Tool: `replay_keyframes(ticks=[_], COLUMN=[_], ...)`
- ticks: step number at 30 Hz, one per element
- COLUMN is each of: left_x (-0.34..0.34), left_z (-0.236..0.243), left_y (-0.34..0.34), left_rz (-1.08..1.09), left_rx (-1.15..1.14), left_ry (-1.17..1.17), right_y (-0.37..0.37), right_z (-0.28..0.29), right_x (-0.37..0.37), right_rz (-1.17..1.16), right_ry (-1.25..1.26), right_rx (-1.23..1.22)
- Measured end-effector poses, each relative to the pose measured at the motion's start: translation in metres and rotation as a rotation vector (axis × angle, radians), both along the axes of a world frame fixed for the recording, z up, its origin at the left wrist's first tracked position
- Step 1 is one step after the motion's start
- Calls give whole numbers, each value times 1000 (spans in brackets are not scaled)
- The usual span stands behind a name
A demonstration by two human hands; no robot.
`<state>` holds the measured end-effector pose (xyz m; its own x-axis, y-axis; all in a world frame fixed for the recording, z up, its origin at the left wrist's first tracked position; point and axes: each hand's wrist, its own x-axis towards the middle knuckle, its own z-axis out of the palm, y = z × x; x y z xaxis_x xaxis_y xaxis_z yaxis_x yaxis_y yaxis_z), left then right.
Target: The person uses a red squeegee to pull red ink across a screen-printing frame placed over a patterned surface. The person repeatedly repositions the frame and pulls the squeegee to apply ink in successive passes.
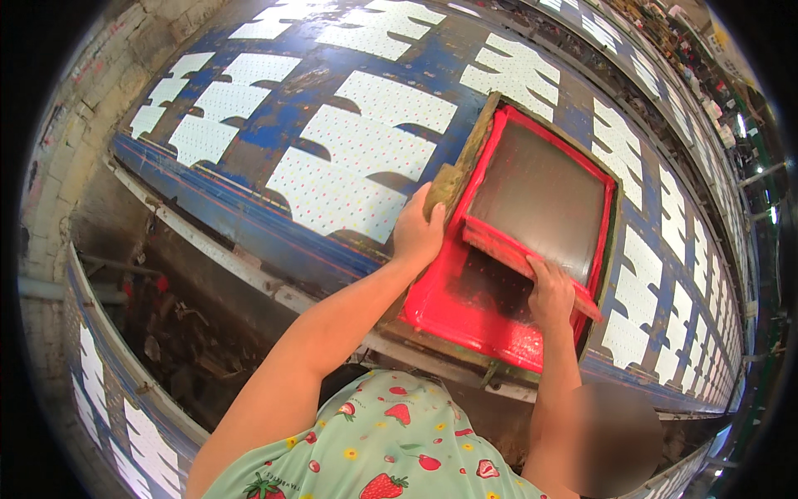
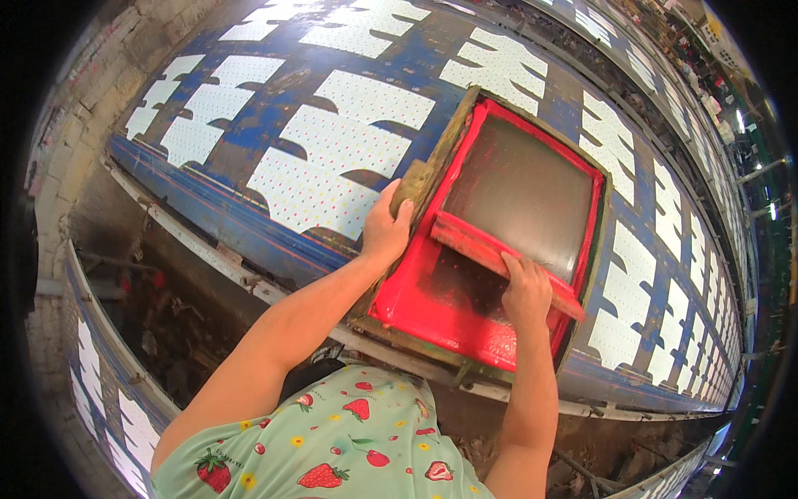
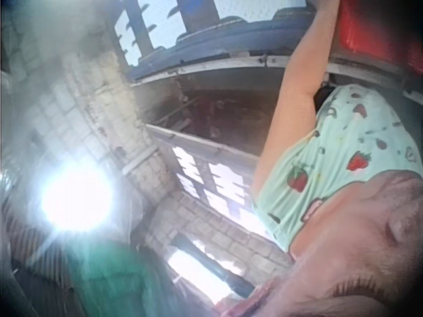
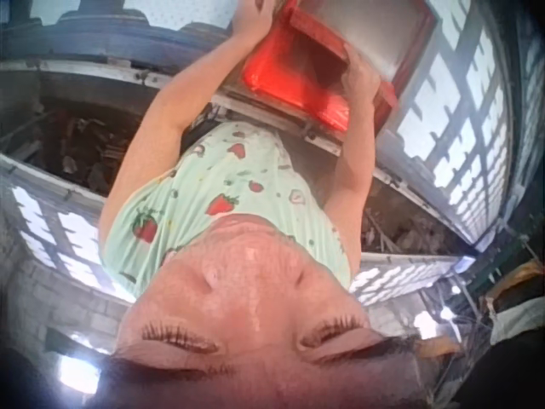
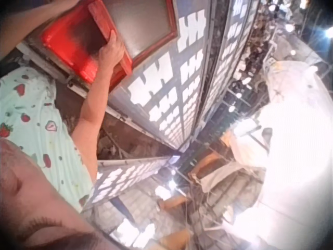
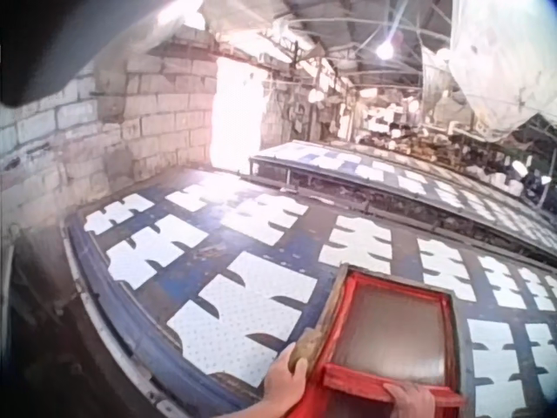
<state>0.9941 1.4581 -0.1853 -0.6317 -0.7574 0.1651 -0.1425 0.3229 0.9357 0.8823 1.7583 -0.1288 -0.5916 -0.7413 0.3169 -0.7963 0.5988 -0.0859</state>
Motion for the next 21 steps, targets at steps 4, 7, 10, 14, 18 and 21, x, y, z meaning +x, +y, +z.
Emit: replay_keyframes(ticks=[4,7,10,14,18,21], left_x=[0,2,2,2,1,1], left_z=[2,5,9,14,14,13], left_y=[0,1,3,5,5,6], left_rz=[-4,-9,0,4,13,19], left_rx=[-14,37,62,145,76,45], left_ry=[-10,-14,-21,-43,-34,-27], right_y=[-24,-42,-61,-84,-98,-104], right_z=[-8,-11,-17,-14,6,8], right_x=[-91,-158,-223,-293,-344,-361], right_rz=[-21,-25,-11,-40,-62,-65], right_ry=[-2,12,51,25,-59,-32], right_rx=[-7,-10,-18,-3,64,20])
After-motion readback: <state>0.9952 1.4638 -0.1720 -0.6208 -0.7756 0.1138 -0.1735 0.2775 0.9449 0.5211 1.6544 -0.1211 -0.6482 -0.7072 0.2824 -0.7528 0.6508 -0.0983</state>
